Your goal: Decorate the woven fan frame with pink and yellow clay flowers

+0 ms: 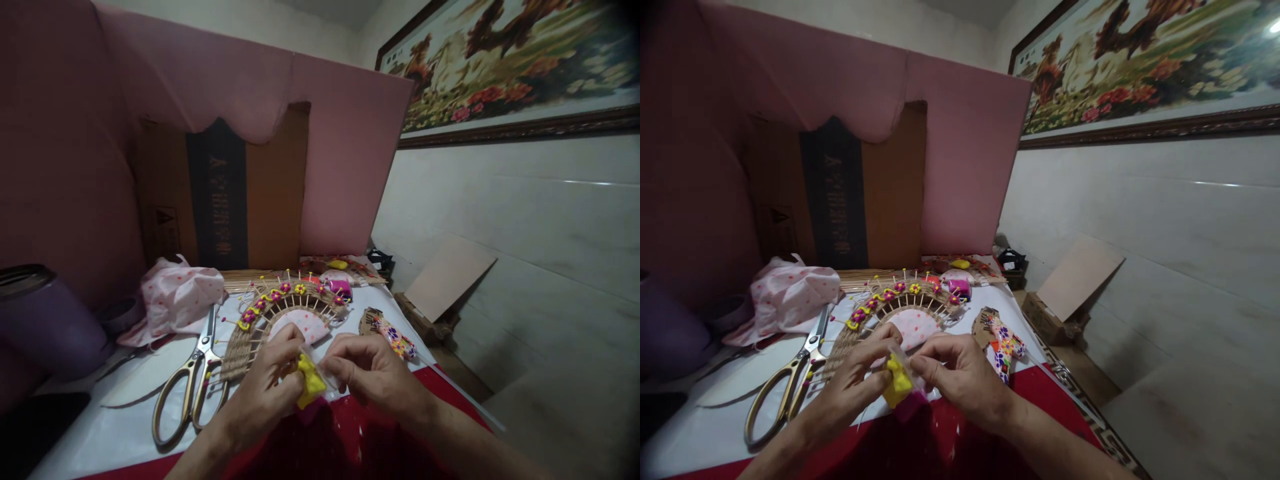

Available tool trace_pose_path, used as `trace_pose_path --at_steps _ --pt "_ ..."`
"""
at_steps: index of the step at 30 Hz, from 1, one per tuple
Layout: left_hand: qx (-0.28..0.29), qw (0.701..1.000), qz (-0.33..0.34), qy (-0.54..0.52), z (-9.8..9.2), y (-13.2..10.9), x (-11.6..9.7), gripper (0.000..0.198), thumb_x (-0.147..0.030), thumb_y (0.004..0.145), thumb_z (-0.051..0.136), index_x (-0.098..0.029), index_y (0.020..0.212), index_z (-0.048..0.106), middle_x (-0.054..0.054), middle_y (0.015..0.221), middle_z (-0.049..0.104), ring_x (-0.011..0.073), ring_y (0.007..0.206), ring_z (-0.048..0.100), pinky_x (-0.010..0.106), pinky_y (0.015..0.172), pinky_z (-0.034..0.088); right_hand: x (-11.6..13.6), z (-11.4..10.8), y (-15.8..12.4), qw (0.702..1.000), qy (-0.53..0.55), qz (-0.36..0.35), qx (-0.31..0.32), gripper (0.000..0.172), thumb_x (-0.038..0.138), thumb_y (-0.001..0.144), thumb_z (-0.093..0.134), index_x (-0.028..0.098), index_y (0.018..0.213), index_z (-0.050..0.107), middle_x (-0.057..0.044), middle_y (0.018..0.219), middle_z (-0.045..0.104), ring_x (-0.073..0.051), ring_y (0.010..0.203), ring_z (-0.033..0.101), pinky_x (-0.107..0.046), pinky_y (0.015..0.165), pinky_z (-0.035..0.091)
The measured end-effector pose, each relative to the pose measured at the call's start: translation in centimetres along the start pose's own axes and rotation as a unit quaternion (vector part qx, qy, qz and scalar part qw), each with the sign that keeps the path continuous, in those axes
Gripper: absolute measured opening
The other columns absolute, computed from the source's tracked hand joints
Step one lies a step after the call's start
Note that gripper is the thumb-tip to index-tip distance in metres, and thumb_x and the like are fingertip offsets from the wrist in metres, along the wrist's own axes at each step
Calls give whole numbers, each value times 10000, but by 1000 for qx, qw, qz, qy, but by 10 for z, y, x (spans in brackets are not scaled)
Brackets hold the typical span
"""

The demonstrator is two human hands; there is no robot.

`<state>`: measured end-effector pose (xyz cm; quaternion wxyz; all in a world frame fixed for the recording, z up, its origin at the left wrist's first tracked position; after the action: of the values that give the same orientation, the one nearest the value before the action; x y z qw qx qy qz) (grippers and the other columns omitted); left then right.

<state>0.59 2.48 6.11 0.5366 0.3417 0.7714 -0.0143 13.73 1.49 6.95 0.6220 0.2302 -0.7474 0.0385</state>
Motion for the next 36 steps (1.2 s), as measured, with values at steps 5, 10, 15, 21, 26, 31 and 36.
trace_pose_path --at_steps 5,10,15,21,26,31,36 --pt "-5 1000 -4 18 2 1 2 106 -126 694 409 -193 622 370 -12 756 370 149 730 399 281 652 334 -16 3 -3 990 79 106 49 261 385 782 626 128 741 632 23 567 571 -34 393 422 -160 378 307" --pt "-9 999 -5 30 4 1 -1 87 -159 682 410 -201 618 370 -6 751 404 159 727 420 284 651 354 -16 1 -5 989 85 109 53 224 335 782 616 119 726 630 2 593 605 -55 491 512 -166 458 369" --pt "-7 998 -17 54 7 0 -3 71 -152 654 405 -204 613 384 0 745 429 162 720 435 277 638 362 -21 3 -8 990 68 120 36 126 243 767 597 130 726 635 5 617 611 -73 530 527 -194 511 397" --pt "9 997 -16 72 10 1 -2 89 -162 693 423 -201 625 383 0 762 422 161 734 442 278 655 368 -15 0 -10 995 -40 86 26 86 194 762 600 137 745 662 -1 662 622 -84 596 509 -206 558 389" --pt "9 998 -19 63 9 -1 -2 78 -139 679 392 -202 634 384 3 774 440 163 754 450 269 671 372 -19 -1 -11 987 46 144 60 218 316 781 585 115 731 653 -2 581 600 -61 461 483 -170 425 344" --pt "12 998 -24 64 9 -1 -1 85 -124 643 392 -202 621 366 -4 748 423 161 731 444 270 654 365 -26 -1 -12 980 69 175 58 179 288 749 625 110 746 647 7 554 594 -44 412 477 -146 383 339" --pt "21 998 -25 61 11 1 -1 93 -110 651 389 -199 628 373 -9 745 411 159 736 440 284 672 357 -23 4 -10 980 108 152 75 212 310 789 589 114 726 639 -1 565 612 -43 415 508 -125 358 354"
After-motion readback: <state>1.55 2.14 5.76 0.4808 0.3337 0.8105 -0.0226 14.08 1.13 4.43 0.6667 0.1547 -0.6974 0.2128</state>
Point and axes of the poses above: each hand's wrist, its own y-axis towards the middle knuckle, its own z-axis out of the palm, x = y × z, the point moved 6 cm from there along y, towards the middle knuckle
